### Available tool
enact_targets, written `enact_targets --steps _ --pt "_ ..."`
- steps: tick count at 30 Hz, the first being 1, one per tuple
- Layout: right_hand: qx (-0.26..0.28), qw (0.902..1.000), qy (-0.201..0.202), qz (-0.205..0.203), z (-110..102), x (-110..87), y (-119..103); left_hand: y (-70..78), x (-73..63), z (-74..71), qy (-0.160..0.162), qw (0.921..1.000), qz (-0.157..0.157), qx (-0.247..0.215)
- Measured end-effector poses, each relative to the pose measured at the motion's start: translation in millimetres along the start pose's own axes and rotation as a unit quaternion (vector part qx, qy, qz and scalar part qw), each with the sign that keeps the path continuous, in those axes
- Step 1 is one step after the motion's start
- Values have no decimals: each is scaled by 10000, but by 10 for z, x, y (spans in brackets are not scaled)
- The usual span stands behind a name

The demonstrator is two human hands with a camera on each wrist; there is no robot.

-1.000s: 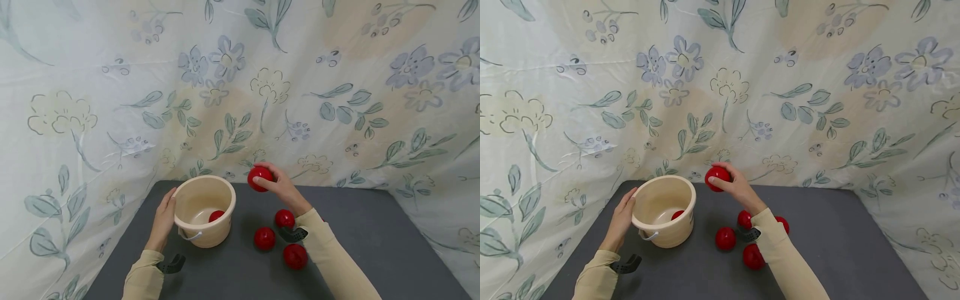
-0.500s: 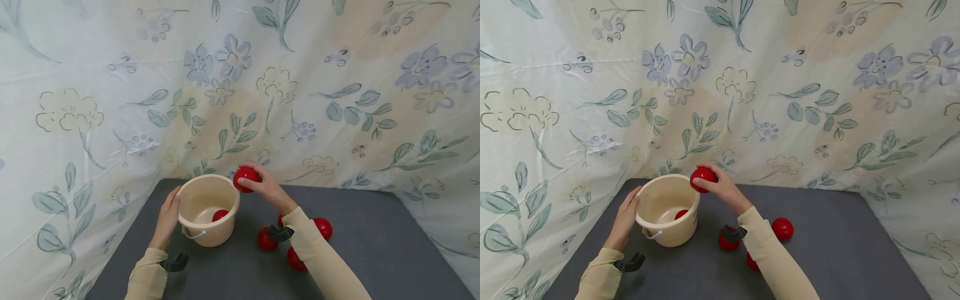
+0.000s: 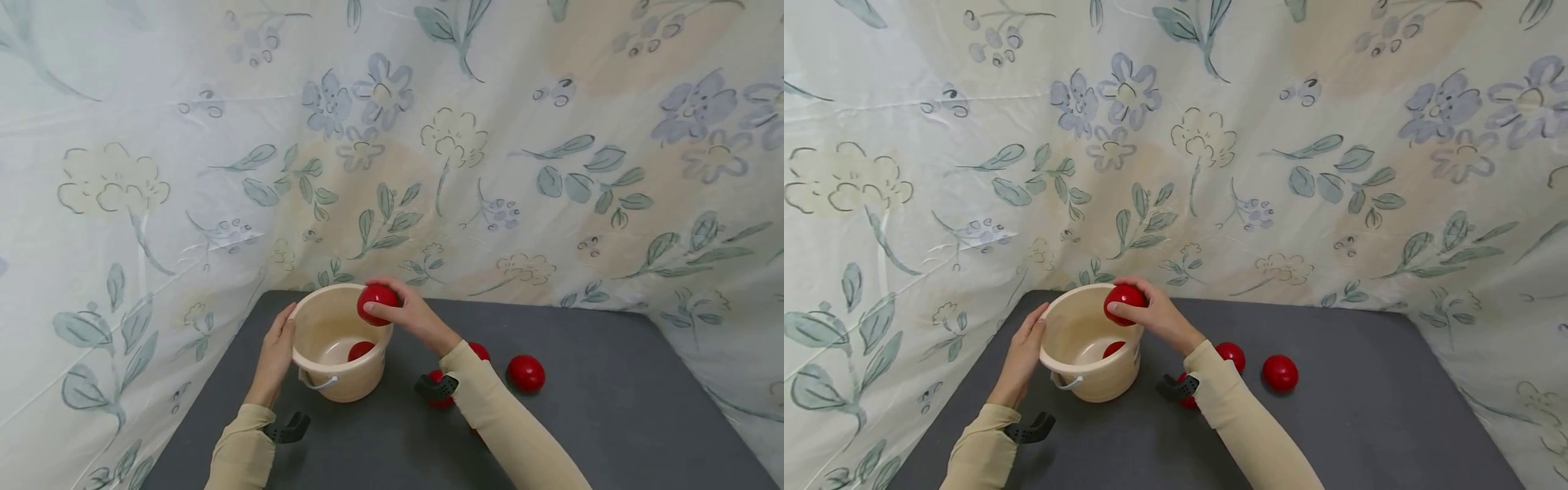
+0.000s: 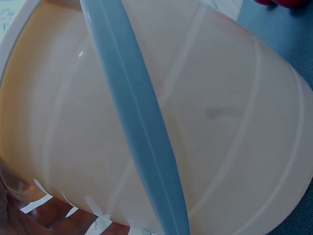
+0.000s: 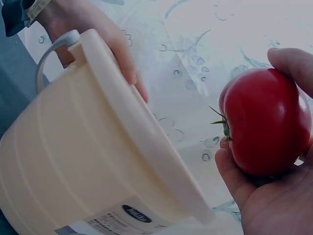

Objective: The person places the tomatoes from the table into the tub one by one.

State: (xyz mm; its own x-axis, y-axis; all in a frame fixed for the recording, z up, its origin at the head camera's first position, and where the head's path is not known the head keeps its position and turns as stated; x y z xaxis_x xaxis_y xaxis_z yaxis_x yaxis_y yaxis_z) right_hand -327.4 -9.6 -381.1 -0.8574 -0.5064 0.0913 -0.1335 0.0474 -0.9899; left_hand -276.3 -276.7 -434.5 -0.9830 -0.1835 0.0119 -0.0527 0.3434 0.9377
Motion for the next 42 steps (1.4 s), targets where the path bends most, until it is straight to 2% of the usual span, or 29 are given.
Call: enact_targets --steps 8,12,24,42 --pt "-53 9995 -7 324 43 12 117 11 -31 -2 -47 10000 -15 18" --pt "-96 9994 19 346 46 -2 140 32 -15 16 -129 9999 -20 46" --pt "-277 9990 -166 306 141 27 147 33 -23 5 -136 9999 13 57" --pt "-63 9999 -112 91 104 29 166 25 -22 26 -54 9999 -33 77"
Point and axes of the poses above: each hand's wrist, its own x-axis towards the middle knuckle, its own z-axis out of the palm, y = z × x, the point moved 2 cm from there along x, towards the middle knuckle, and after that the axes turned 2 degrees about x, right-handed, at the moved point
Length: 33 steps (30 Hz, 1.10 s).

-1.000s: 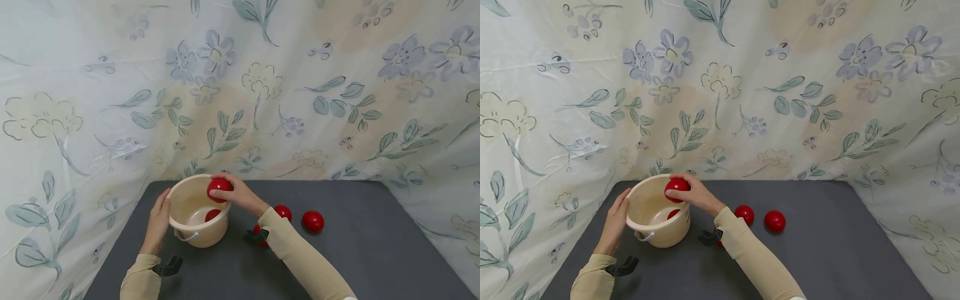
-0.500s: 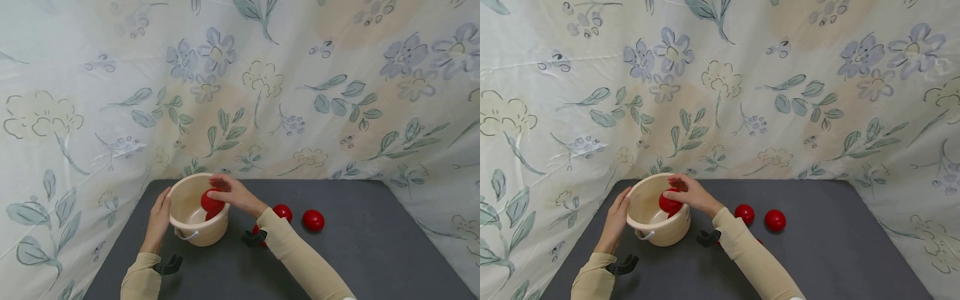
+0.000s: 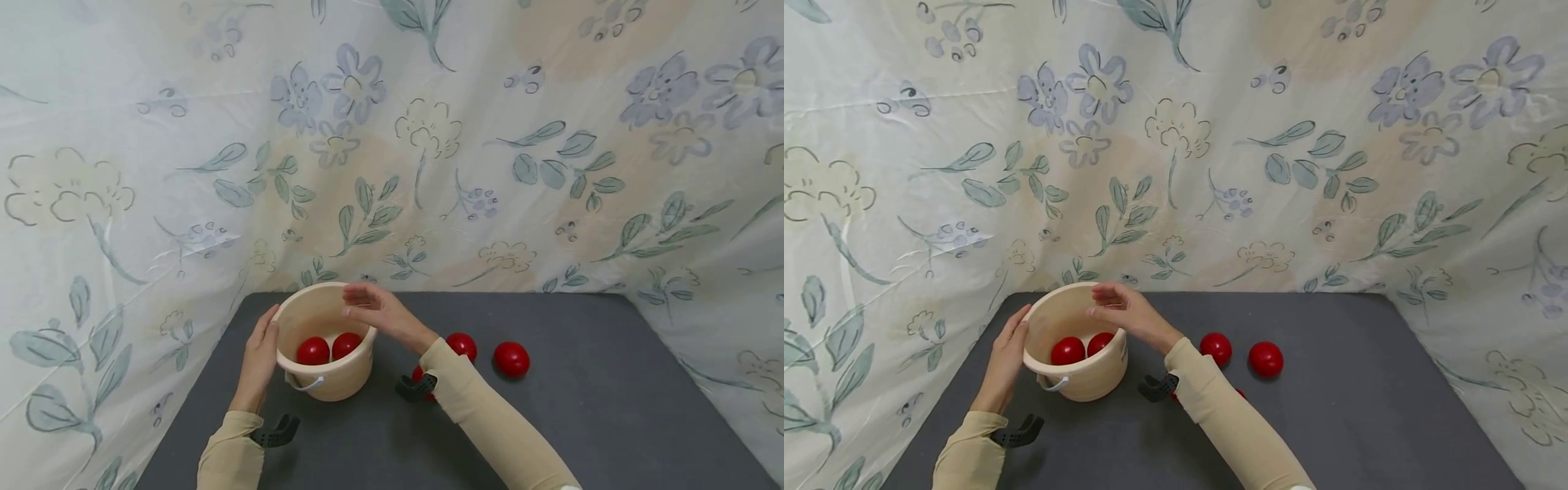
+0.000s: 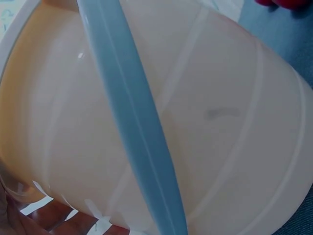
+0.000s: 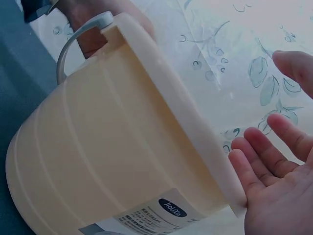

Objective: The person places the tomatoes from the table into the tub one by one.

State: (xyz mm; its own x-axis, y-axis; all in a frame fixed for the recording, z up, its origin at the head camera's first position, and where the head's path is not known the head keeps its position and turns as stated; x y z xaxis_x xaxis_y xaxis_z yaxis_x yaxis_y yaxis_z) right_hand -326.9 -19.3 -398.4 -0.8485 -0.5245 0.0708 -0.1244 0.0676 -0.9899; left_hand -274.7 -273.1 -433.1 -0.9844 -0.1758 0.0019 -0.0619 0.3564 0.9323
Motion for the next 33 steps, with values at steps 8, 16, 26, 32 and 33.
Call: enact_targets --steps 8,16,26,32,33 --pt "117 9999 46 -113 -115 -76 -86 -14 -13 14 -45 9999 -130 -49" --pt "189 9996 118 -196 -391 -252 -210 0 -35 8 -31 9999 -161 1" --pt "67 9973 531 -493 -846 -527 -357 12 -33 -5 -46 9998 -203 2" --pt "249 9949 764 -615 -1126 -703 -380 8 -40 2 -5 9998 -188 41" --pt "275 9946 792 -613 -1174 -736 -376 12 -40 8 -7 9998 -178 40"
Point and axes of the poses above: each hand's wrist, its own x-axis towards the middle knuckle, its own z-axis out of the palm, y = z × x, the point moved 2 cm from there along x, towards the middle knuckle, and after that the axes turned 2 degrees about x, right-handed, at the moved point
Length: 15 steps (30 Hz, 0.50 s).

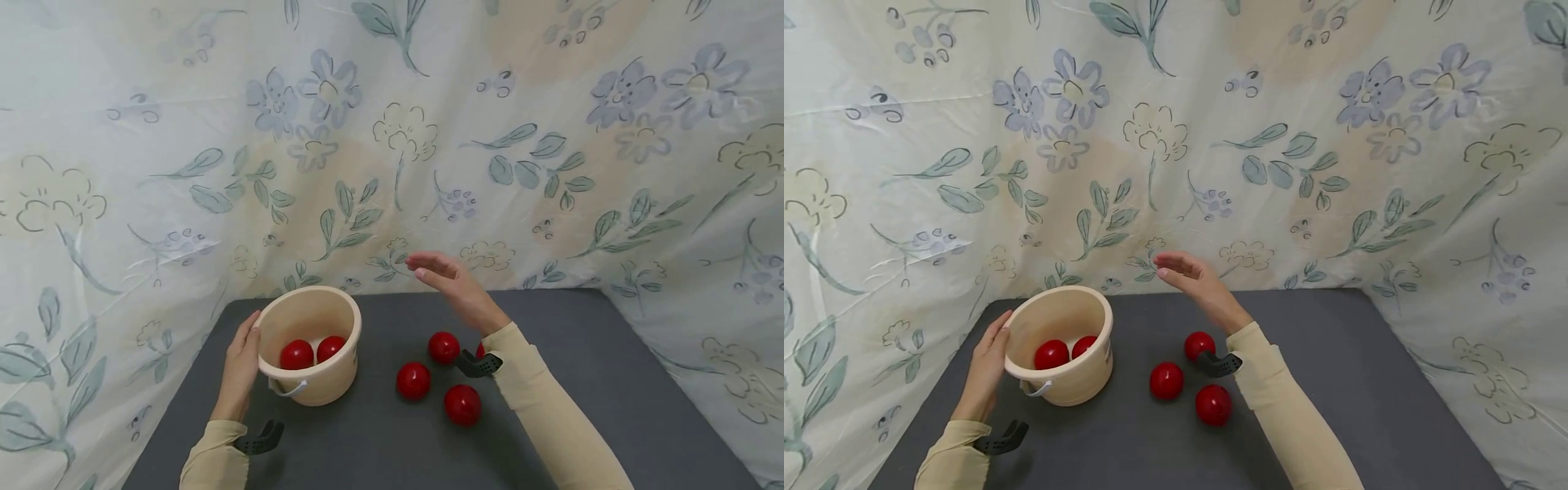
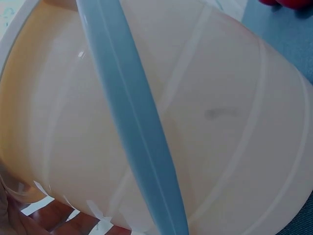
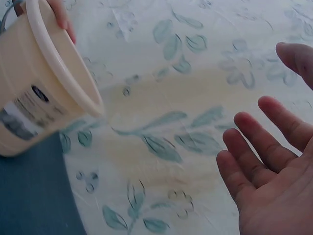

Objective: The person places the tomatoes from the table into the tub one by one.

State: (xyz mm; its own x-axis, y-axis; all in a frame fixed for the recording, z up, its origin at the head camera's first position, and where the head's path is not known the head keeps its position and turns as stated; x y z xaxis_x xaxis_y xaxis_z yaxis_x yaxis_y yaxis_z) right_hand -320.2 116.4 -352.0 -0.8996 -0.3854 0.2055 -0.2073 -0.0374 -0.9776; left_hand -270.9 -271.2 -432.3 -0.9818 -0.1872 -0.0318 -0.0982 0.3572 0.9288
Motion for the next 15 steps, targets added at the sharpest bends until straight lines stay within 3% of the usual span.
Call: enact_targets --steps 15 --pt "-240 9975 656 91 -590 -333 94 20 -10 -3 -62 9999 -78 -14"
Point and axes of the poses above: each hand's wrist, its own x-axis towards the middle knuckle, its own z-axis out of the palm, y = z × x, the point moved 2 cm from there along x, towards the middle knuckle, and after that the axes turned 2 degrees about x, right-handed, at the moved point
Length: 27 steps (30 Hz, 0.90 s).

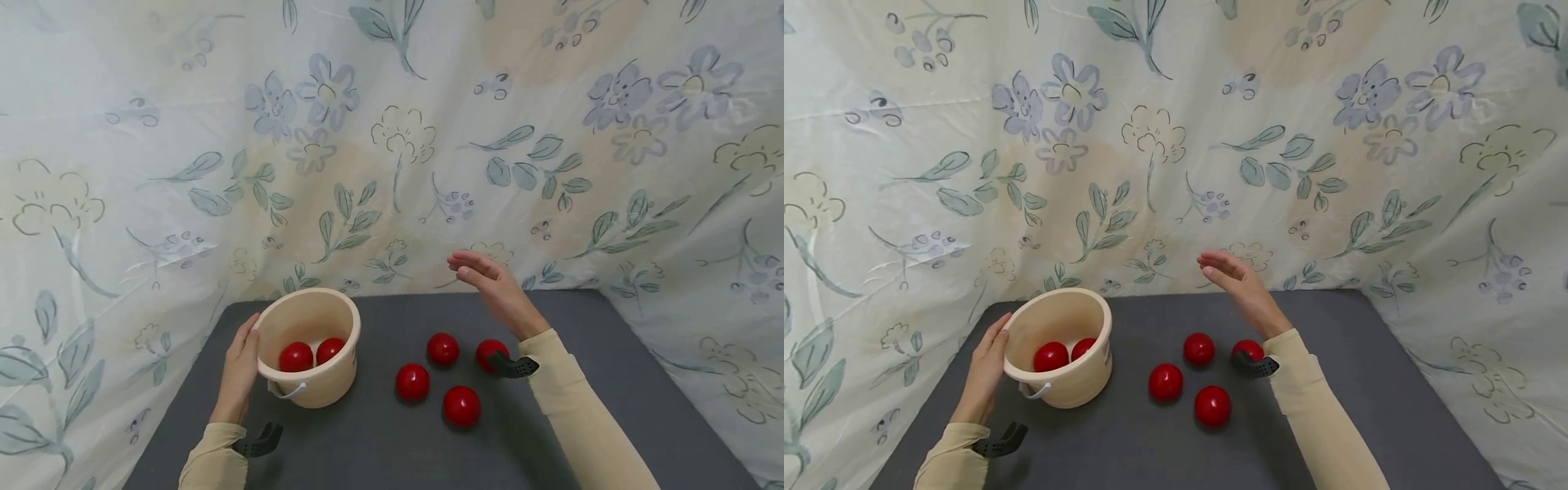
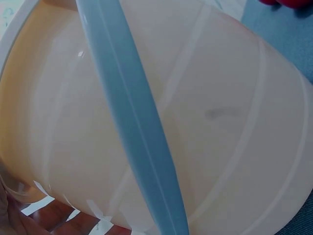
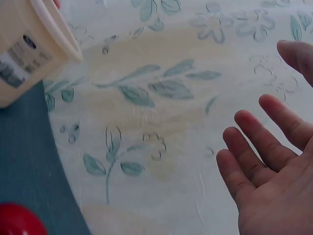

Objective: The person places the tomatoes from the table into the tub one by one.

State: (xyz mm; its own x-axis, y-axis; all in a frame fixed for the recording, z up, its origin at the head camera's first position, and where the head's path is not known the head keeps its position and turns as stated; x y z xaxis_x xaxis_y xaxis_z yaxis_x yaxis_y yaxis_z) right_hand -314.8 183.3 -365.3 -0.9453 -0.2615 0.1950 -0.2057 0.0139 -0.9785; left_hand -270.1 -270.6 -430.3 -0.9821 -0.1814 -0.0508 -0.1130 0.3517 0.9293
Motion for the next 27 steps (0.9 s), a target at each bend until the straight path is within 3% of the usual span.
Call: enact_targets --steps 10,20,27 --pt "-9 9998 184 75 -272 -202 142 2 -13 4 15 10000 63 -12" --pt "-93 9993 317 190 -374 -295 291 -28 -48 -57 91 10000 -4 36" --pt "145 9986 476 170 -500 -428 390 -9 -14 11 -35 10000 13 49"
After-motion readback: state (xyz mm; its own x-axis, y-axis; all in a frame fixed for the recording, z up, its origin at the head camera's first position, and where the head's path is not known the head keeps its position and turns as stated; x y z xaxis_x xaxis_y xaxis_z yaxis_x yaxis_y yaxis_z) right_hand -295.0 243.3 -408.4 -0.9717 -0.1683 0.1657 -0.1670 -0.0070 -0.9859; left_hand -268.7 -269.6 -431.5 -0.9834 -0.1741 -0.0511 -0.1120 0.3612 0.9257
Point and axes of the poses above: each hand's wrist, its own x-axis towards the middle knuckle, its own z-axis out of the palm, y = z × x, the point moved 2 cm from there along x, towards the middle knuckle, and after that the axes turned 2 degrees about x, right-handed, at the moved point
